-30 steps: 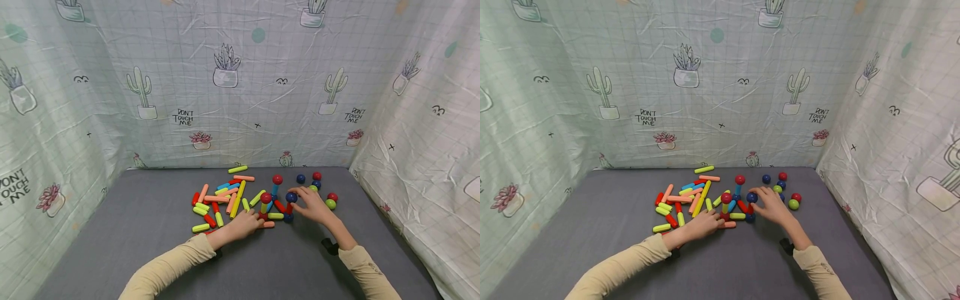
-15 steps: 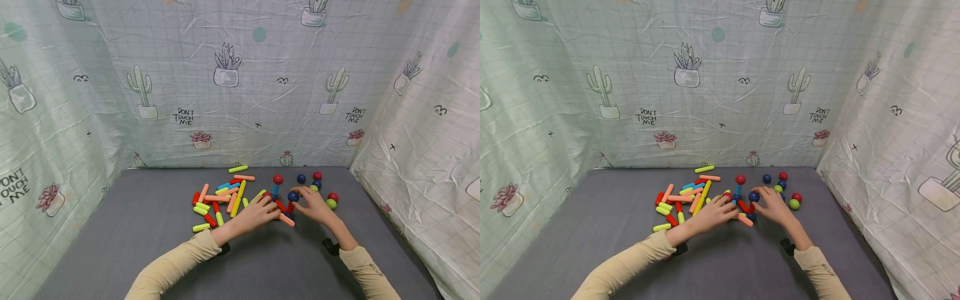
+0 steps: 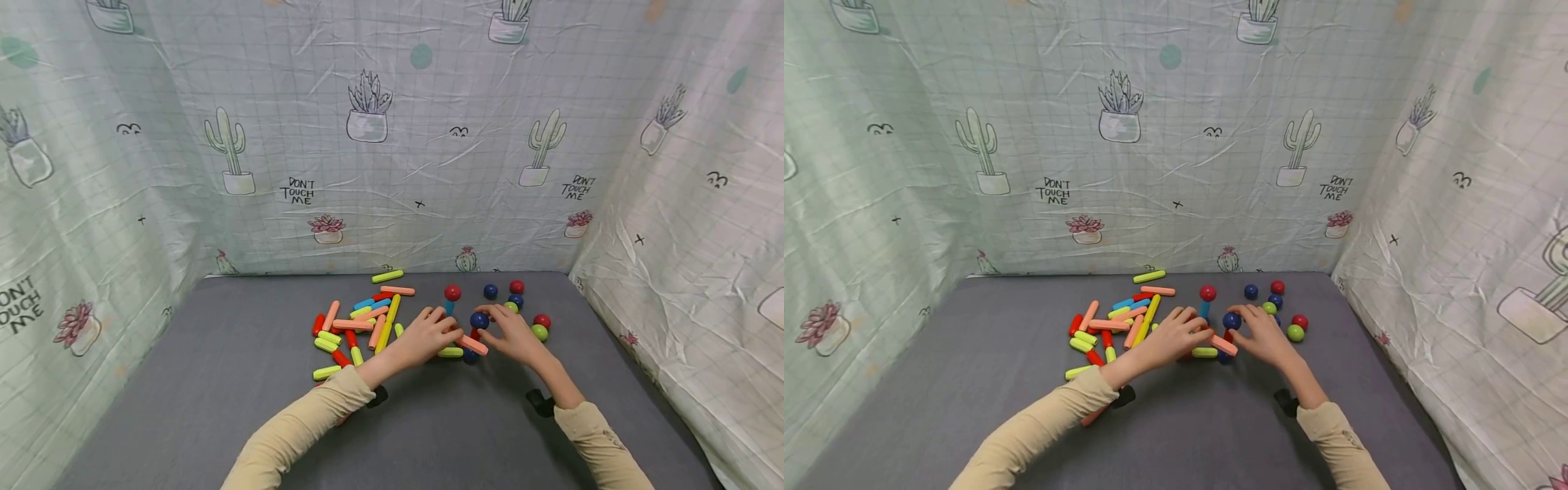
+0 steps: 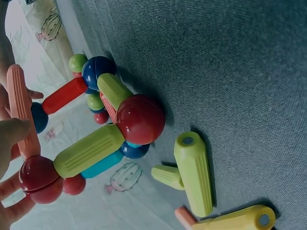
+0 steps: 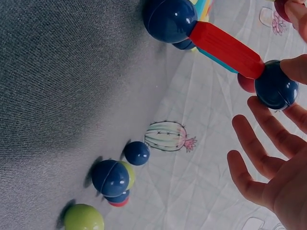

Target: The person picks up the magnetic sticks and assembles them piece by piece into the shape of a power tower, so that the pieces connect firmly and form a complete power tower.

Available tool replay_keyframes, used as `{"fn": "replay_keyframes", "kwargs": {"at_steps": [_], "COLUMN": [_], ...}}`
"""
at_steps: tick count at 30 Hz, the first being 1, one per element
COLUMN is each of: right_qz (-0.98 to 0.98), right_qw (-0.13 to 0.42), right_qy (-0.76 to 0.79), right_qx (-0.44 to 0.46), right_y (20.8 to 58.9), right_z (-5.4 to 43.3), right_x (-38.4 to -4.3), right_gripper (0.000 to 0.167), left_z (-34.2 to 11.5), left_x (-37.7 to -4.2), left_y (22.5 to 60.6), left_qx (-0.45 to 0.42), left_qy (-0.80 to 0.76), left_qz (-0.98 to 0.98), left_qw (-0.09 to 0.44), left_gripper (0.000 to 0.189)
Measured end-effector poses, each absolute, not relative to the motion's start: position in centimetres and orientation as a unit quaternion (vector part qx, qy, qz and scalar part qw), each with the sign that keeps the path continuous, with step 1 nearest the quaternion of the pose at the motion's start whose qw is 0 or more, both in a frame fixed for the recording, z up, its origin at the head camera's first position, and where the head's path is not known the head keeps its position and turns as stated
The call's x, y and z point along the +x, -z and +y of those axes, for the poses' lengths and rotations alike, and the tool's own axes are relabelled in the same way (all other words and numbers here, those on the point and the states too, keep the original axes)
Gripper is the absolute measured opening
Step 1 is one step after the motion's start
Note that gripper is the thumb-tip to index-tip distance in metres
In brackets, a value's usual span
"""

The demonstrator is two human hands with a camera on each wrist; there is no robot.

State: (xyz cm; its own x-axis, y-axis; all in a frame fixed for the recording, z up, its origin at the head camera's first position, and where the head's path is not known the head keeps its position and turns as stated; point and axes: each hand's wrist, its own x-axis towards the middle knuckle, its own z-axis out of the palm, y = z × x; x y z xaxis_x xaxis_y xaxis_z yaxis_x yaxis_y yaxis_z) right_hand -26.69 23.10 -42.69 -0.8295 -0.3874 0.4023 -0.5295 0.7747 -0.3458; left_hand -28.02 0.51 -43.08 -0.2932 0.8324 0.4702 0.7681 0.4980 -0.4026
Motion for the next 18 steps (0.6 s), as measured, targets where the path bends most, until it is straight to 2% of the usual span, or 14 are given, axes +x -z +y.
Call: {"fn": "replay_keyframes", "kwargs": {"at_steps": [5, 18], "right_qz": [-0.925, -0.91], "right_qw": [0.166, 0.19], "right_qy": [-0.222, -0.207], "right_qx": [0.259, 0.303], "right_y": [42.8, 43.0], "right_z": [23.3, 23.6], "right_x": [-26.8, -27.0], "right_gripper": [0.038, 0.037], "left_z": [0.8, 2.0], "left_x": [-28.1, -28.3], "left_y": [43.0, 43.7], "left_qx": [-0.481, -0.442], "left_qy": [-0.086, -0.174], "left_qz": [-0.819, -0.833], "left_qw": [0.301, 0.284], "left_gripper": [0.025, 0.018]}}
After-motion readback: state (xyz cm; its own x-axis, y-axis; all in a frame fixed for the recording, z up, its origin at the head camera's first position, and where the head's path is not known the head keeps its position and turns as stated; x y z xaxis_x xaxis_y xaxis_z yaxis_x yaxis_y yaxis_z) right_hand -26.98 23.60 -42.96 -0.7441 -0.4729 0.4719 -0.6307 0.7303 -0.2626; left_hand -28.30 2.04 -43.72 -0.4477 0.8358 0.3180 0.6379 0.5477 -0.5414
